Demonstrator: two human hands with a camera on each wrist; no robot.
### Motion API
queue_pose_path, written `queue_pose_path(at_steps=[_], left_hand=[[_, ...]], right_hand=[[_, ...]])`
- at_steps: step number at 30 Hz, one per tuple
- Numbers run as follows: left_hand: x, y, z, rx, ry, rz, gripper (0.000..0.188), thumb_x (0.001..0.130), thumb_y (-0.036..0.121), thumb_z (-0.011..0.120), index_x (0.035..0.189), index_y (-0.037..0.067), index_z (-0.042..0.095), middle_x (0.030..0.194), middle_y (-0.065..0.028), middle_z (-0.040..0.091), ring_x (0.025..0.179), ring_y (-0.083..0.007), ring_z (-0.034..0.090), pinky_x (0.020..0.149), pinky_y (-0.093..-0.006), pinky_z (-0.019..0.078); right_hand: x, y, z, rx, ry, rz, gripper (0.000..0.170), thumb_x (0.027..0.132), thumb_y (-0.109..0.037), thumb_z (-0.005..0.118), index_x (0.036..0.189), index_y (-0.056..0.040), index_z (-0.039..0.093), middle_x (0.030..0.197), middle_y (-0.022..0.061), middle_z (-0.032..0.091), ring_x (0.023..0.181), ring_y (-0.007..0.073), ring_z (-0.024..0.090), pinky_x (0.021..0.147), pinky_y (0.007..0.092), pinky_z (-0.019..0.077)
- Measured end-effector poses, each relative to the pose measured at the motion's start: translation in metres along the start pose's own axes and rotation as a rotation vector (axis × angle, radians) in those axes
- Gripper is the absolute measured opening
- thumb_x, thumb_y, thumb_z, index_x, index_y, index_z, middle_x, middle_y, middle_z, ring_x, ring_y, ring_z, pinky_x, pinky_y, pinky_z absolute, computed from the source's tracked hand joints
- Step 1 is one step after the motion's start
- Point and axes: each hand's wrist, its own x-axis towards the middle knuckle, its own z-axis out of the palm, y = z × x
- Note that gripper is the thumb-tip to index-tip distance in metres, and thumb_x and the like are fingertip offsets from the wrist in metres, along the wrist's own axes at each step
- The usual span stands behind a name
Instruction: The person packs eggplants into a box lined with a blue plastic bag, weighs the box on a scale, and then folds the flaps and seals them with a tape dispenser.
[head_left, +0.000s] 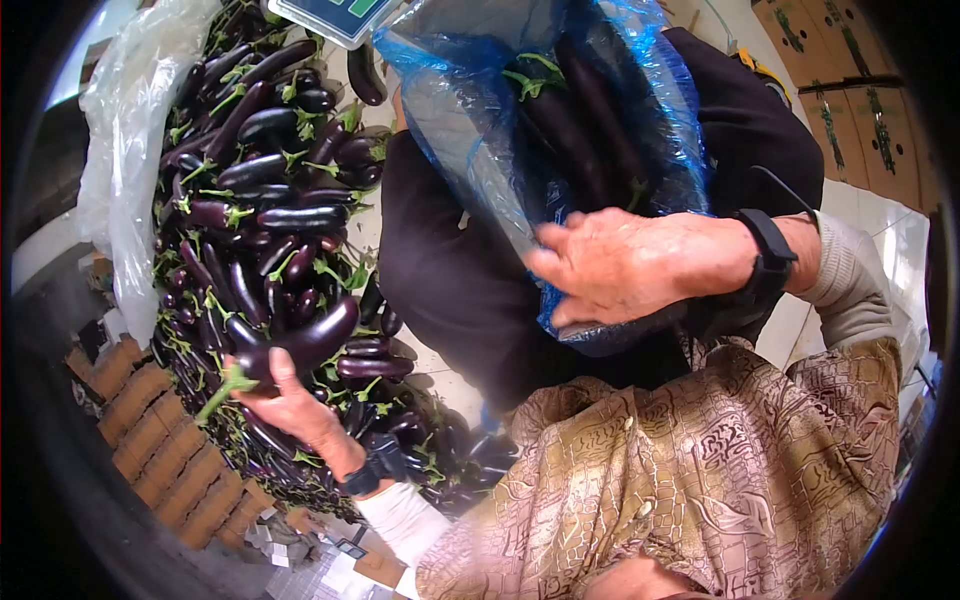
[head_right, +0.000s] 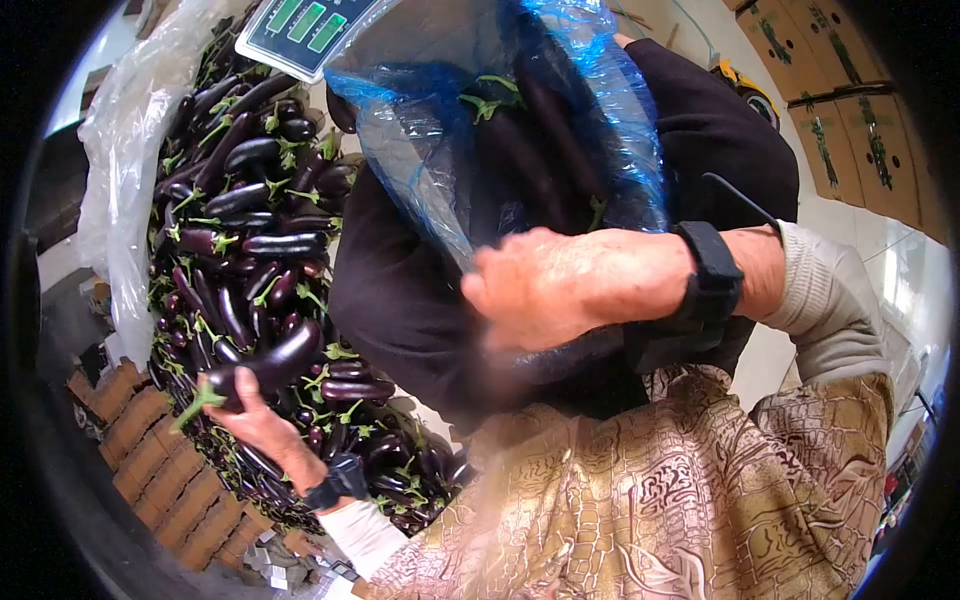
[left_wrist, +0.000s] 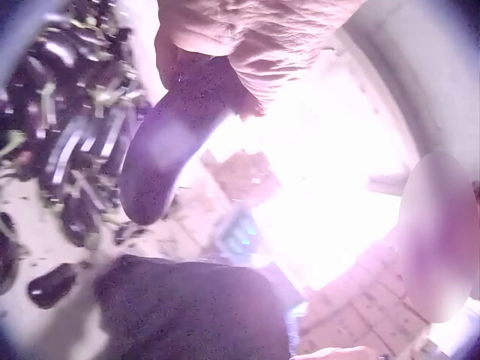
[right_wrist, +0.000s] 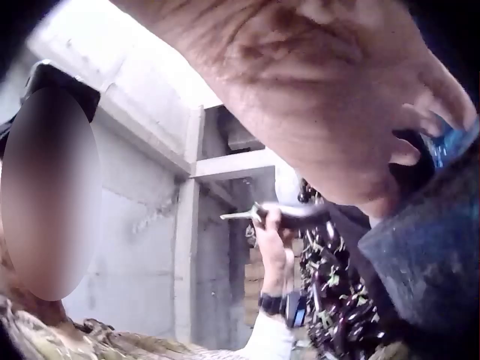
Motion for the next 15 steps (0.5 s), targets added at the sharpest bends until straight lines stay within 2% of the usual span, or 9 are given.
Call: queue_pose_path(at_steps=[1, 2, 4, 5, 8, 9, 11, 12, 15], left_hand=[[0.015, 0.038, 0.009, -0.181, 0.000, 0.006, 0.072, 0.084, 0.027, 0.077, 0.141, 0.001, 0.043, 0.128, -0.0134, 0.051, 0.113, -0.0263, 0.056, 0.102, -0.0405, 0.0456], [0.024, 0.072, 0.021, -0.257, -0.017, 0.029, 0.070, 0.084, 0.026, 0.077, 0.141, 0.001, 0.044, 0.126, -0.0128, 0.052, 0.112, -0.0256, 0.057, 0.101, -0.0394, 0.0459], [0.020, 0.142, 0.042, -0.399, -0.122, 0.065, 0.067, 0.084, 0.021, 0.076, 0.140, 0.002, 0.045, 0.123, -0.0123, 0.055, 0.111, -0.0231, 0.057, 0.099, -0.0368, 0.0471], [0.022, 0.161, 0.052, -0.280, -0.203, 0.159, 0.064, 0.083, 0.017, 0.075, 0.139, 0.003, 0.046, 0.121, -0.0117, 0.055, 0.108, -0.0204, 0.058, 0.095, -0.0344, 0.0491], [0.005, 0.215, 0.111, -0.311, -0.453, 0.265, 0.079, 0.074, 0.016, 0.084, 0.140, 0.005, 0.042, 0.117, -0.0096, 0.057, 0.099, -0.0185, 0.060, 0.087, -0.0311, 0.0512], [0.006, 0.216, 0.131, -0.094, -0.459, 0.530, 0.080, 0.074, 0.021, 0.084, 0.139, 0.005, 0.042, 0.119, -0.0143, 0.058, 0.097, -0.0258, 0.065, 0.084, -0.0347, 0.0530], [-0.008, 0.223, 0.173, -0.103, -0.632, 0.536, 0.075, 0.077, 0.036, 0.080, 0.135, 0.003, 0.044, 0.097, -0.0205, 0.067, 0.080, -0.0406, 0.068, 0.071, -0.0437, 0.0560], [-0.014, 0.221, 0.192, 0.062, -0.673, 0.617, 0.069, 0.079, 0.041, 0.078, 0.127, 0.003, 0.047, 0.085, -0.0182, 0.069, 0.074, -0.0394, 0.070, 0.065, -0.0460, 0.0563], [-0.036, 0.215, 0.235, 0.444, -0.850, 0.684, 0.060, 0.082, 0.046, 0.074, 0.109, 0.000, 0.045, 0.078, -0.0219, 0.069, 0.075, -0.0401, 0.071, 0.063, -0.0496, 0.0565]], right_hand=[[0.007, -0.001, 0.000, 0.032, -0.137, 0.019, 0.040, 0.098, -0.033, 0.056, 0.115, 0.0034, 0.054, 0.108, 0.0272, 0.061, 0.102, 0.0407, 0.065, 0.088, 0.0472, 0.0523], [0.012, -0.001, -0.007, 0.009, -0.283, -0.185, 0.040, 0.099, -0.033, 0.056, 0.114, 0.0047, 0.054, 0.105, 0.0272, 0.063, 0.098, 0.0397, 0.066, 0.086, 0.0485, 0.0523], [-0.003, 0.005, 0.004, 0.097, -0.132, -0.294, 0.042, 0.098, -0.033, 0.057, 0.117, 0.0045, 0.054, 0.105, 0.0270, 0.063, 0.098, 0.0390, 0.066, 0.085, 0.0481, 0.0522], [-0.006, 0.003, 0.009, 0.202, -0.006, -0.382, 0.044, 0.098, -0.033, 0.058, 0.120, 0.0042, 0.054, 0.105, 0.0269, 0.063, 0.098, 0.0383, 0.065, 0.085, 0.0477, 0.0521], [-0.012, 0.000, 0.010, 0.104, -0.116, -0.351, 0.052, 0.096, -0.035, 0.061, 0.130, 0.0022, 0.051, 0.108, 0.0248, 0.064, 0.103, 0.0391, 0.063, 0.088, 0.0468, 0.0511], [-0.011, 0.003, 0.014, 0.031, -0.141, -0.362, 0.054, 0.095, -0.035, 0.062, 0.133, 0.0016, 0.050, 0.108, 0.0237, 0.065, 0.104, 0.0393, 0.063, 0.088, 0.0468, 0.0506], [-0.009, 0.011, 0.017, 0.018, -0.129, -0.413, 0.054, 0.094, -0.035, 0.064, 0.132, 0.0016, 0.051, 0.109, 0.0214, 0.065, 0.106, 0.0396, 0.062, 0.090, 0.0472, 0.0501], [-0.008, 0.013, 0.015, 0.048, -0.140, -0.411, 0.054, 0.092, -0.033, 0.065, 0.132, 0.0014, 0.051, 0.109, 0.0211, 0.065, 0.106, 0.0390, 0.062, 0.090, 0.0474, 0.0501], [-0.010, 0.016, 0.012, 0.101, -0.149, -0.394, 0.053, 0.090, -0.029, 0.068, 0.130, 0.0014, 0.052, 0.110, 0.0207, 0.065, 0.106, 0.0380, 0.063, 0.090, 0.0473, 0.0502]])
